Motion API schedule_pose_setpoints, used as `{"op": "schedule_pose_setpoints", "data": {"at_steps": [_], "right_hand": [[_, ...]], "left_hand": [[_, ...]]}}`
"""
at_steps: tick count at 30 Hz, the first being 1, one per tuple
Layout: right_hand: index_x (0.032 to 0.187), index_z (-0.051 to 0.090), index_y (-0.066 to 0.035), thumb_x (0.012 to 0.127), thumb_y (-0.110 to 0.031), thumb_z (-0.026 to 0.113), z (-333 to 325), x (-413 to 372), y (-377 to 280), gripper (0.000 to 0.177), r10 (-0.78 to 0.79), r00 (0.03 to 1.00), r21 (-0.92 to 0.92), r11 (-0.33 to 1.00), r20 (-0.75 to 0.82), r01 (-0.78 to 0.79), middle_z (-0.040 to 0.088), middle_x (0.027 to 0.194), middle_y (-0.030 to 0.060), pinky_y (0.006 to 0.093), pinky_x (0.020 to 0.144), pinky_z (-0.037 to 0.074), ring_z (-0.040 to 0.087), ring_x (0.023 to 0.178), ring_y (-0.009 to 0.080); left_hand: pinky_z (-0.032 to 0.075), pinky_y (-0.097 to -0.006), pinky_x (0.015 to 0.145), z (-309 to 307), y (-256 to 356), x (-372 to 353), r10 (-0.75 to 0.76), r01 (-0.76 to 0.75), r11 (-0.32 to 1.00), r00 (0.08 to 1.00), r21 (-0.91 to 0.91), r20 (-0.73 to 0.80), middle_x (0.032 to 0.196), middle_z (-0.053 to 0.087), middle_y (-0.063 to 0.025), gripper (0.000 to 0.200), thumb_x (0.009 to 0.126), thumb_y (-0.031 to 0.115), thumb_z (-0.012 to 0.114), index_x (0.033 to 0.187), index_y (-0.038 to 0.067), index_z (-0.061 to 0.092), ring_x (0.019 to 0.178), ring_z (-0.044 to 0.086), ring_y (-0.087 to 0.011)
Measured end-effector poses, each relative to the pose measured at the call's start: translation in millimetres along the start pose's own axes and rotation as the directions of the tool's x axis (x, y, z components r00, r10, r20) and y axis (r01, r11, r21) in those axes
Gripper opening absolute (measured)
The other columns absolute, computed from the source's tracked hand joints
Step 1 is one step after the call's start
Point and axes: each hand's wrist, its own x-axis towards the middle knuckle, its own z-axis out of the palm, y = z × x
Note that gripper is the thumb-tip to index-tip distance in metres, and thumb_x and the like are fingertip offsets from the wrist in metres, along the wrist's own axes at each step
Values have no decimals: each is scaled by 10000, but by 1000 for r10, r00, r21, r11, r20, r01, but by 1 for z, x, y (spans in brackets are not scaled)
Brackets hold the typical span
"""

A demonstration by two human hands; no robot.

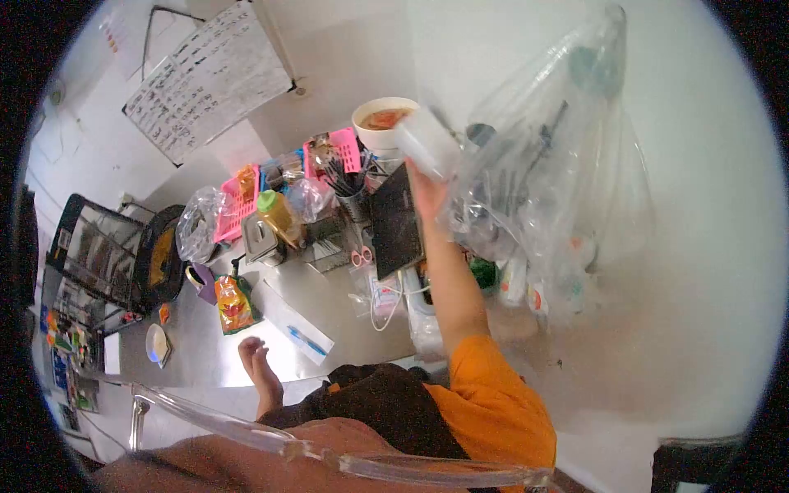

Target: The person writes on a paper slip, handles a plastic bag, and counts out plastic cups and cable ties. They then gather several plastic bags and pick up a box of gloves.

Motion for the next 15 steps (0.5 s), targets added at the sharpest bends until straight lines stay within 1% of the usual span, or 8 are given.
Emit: {"op": "schedule_pose_setpoints", "data": {"at_steps": [1, 2, 3, 5, 8, 11, 14, 15], "right_hand": [[1315, 306, -83, 837, -351, 516, -19, 5, -7, 587, -55, 998, -144, 988, 22, 57, 305, 1364, 127, 546, 1038, 198, 266, 1258, 330], [1317, 301, -76, 846, -322, 505, -12, -3, -13, 569, -104, 994, -434, 894, 46, 113, 304, 1365, 130, 546, 1040, 194, 253, 1265, 328], [1318, 296, -69, 856, -293, 494, -6, -14, -20, 551, -145, 986, -681, 714, 88, 166, 303, 1365, 132, 545, 1042, 191, 241, 1271, 326], [1311, 305, -66, 831, -345, 535, -21, -16, -35, 601, -187, 982, -455, 877, -28, 154, 305, 1360, 146, 550, 1013, 247, 313, 1230, 339], [1305, 311, -60, 815, -380, 544, -38, -16, -61, 630, -121, 972, -554, 832, -199, -10, 319, 1348, 159, 544, 994, 269, 342, 1206, 345], [1299, 316, -54, 799, -415, 552, -54, -12, -81, 661, 18, 913, -733, 589, -409, -340, 332, 1336, 171, 539, 975, 292, 370, 1182, 350], [1294, 321, -48, 783, -450, 561, -67, -11, -77, 693, 21, 845, -793, 333, -534, -510, 346, 1324, 183, 533, 956, 314, 398, 1157, 355], [1292, 323, -46, 777, -462, 564, -71, -8, -72, 704, -18, 848, -824, 251, -529, -508, 351, 1320, 187, 532, 950, 321, 408, 1149, 357]], "left_hand": [[347, -285, 809, -13, -5, -7, -20, 22, 999, 999, 48, -35, 933, 445, -61, 242, 723, 49, 496, 958, 45, 439, 888, 433, -157], [355, -283, 790, -27, -13, -13, -10, 15, 992, 999, 128, -44, 932, 448, -59, 242, 724, 41, 500, 959, 46, 442, 881, 437, -153], [363, -282, 772, -41, -23, -17, 0, 11, 978, 999, 208, -52, 932, 451, -57, 242, 725, 34, 504, 960, 47, 444, 874, 442, -149], [374, -279, 738, -70, -46, -27, -2, 28, 947, 997, 319, -84, 930, 458, -51, 250, 725, 21, 515, 964, 51, 449, 862, 450, -142], [375, -276, 704, -113, -83, -44, -7, 73, 918, 986, 390, -168, 925, 475, -35, 264, 721, 14, 538, 969, 68, 464, 843, 462, -133], [373, -274, 697, -148, -105, -56, -16, 95, 895, 984, 437, -180, 918, 477, -38, 243, 726, 13, 535, 953, 68, 465, 837, 462, -132], [372, -274, 693, -149, -100, -61, -63, 159, 905, 968, 395, -244, 914, 477, -43, 232, 731, 6, 527, 947, 61, 463, 835, 461, -136], [372, -275, 693, -147, -97, -61, -71, 168, 906, 965, 390, -252, 914, 477, -44, 233, 731, 4, 526, 948, 60, 463, 836, 461, -136]]}}
